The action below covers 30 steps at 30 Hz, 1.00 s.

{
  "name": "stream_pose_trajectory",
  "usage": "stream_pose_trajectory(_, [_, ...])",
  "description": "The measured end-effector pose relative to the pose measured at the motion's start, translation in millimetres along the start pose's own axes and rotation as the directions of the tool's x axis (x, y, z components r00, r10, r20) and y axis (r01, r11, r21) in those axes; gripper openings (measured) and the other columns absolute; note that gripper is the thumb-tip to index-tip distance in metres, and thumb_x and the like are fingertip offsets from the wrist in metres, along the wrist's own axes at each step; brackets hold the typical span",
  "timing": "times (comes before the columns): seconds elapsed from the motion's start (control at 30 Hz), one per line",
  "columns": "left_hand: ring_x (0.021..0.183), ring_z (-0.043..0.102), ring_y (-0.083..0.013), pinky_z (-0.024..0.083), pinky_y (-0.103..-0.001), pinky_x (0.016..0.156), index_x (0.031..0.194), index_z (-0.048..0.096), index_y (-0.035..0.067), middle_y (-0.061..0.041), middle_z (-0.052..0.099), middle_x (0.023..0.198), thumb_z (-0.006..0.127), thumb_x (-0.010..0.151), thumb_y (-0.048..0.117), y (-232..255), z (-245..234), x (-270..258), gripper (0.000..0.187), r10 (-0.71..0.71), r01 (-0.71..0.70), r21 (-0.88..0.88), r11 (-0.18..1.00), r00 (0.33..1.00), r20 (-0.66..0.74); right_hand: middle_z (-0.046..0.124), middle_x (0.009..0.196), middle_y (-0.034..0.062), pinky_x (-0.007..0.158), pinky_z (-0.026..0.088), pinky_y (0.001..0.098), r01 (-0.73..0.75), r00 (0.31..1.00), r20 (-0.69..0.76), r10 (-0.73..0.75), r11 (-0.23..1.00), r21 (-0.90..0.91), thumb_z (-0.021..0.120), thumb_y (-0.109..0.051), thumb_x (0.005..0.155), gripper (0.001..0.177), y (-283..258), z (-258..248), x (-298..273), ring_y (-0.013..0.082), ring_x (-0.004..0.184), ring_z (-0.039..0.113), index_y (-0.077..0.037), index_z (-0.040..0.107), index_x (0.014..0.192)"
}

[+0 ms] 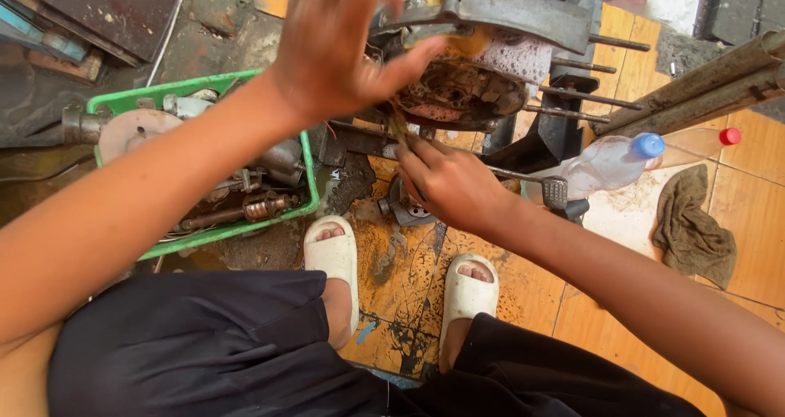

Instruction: The person cleans a mechanical part clamped in a vise using a brush. They scrub the surface and crevices of the part, then rotate it to clean the side and top areas.

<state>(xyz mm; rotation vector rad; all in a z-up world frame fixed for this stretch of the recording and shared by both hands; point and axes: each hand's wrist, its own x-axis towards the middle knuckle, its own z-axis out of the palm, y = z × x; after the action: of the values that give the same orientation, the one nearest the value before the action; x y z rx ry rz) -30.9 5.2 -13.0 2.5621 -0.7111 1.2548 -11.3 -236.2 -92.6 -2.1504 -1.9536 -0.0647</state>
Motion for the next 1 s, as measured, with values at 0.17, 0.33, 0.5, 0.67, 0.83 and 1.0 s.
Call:
stream_pose_trajectory(0.17, [0.123, 0.045, -0.0278, 0.034, -0.043, 0.093, 0.087, 0.064, 0.018, -0.004, 0.058, 0.122, 0.093, 0.096, 0.041, 3, -7, -75, 0.038, 0.198, -0.192, 0.346, 0.918, 0.980, 0.019, 0.068, 0.120, 0.0321, 0.060, 0.064, 0.0505, -0.008, 0.999, -0.042, 0.008, 1.000, 0.021, 0.057, -0.017, 0.103, 0.033, 4, 12, -35, 0.0438, 0.094, 0.073, 0.008, 0.062, 0.125])
stream_pose_trajectory(0.33, [0.144, 0.037, -0.0319, 0.029, -0.049, 0.110, 0.101, 0.078, 0.027, 0.001, 0.050, 0.160, 0.095, 0.100, 0.067, -8, -8, -116, 0.043, 0.101, -0.263, 0.539, 0.800, 0.945, 0.312, 0.071, 0.102, 0.0205, 0.049, 0.059, 0.0463, -0.041, 0.999, -0.010, 0.041, 0.998, 0.042, 0.060, -0.016, 0.101, 0.027, 2, 16, -49, 0.0346, 0.069, 0.071, 0.002, 0.064, 0.121])
stream_pose_trajectory(0.5, [0.146, 0.039, -0.0324, 0.029, -0.050, 0.110, 0.100, 0.075, 0.026, 0.001, 0.052, 0.160, 0.092, 0.104, 0.068, -18, 9, -113, 0.046, 0.155, -0.305, 0.561, 0.769, 0.942, 0.299, 0.071, 0.099, 0.0184, 0.054, 0.060, 0.0467, -0.039, 0.999, -0.013, 0.040, 0.997, 0.063, 0.059, -0.017, 0.102, 0.025, -4, 11, -46, 0.0345, 0.075, 0.071, 0.001, 0.065, 0.119])
stream_pose_trajectory(0.67, [0.140, 0.047, -0.0293, 0.030, -0.049, 0.106, 0.092, 0.073, 0.024, 0.002, 0.064, 0.146, 0.082, 0.110, 0.029, -21, 7, -107, 0.021, 0.206, -0.290, 0.492, 0.821, 0.954, 0.219, 0.070, 0.095, 0.0163, 0.056, 0.059, 0.0454, -0.033, 0.999, -0.018, 0.034, 0.995, 0.095, 0.059, -0.016, 0.103, 0.025, -5, 11, -46, 0.0330, 0.075, 0.070, 0.002, 0.067, 0.117])
stream_pose_trajectory(0.83, [0.140, 0.045, -0.0273, 0.031, -0.045, 0.104, 0.092, 0.076, 0.025, 0.005, 0.065, 0.145, 0.079, 0.104, 0.016, -22, 3, -98, 0.015, 0.225, -0.347, 0.567, 0.747, 0.935, 0.276, 0.070, 0.095, 0.0167, 0.053, 0.060, 0.0447, -0.066, 0.998, 0.012, 0.065, 0.990, 0.122, 0.059, -0.016, 0.102, 0.025, -3, 9, -52, 0.0326, 0.072, 0.070, 0.001, 0.065, 0.120])
stream_pose_trajectory(1.0, [0.139, 0.048, -0.0276, 0.031, -0.046, 0.106, 0.090, 0.077, 0.022, 0.004, 0.067, 0.141, 0.080, 0.105, 0.017, -11, -2, -87, 0.016, 0.187, -0.325, 0.592, 0.738, 0.941, 0.283, 0.071, 0.094, 0.0159, 0.060, 0.061, 0.0438, -0.058, 0.998, -0.007, 0.059, 0.991, 0.117, 0.059, -0.016, 0.103, 0.025, -5, 9, -57, 0.0323, 0.078, 0.071, 0.001, 0.067, 0.119])
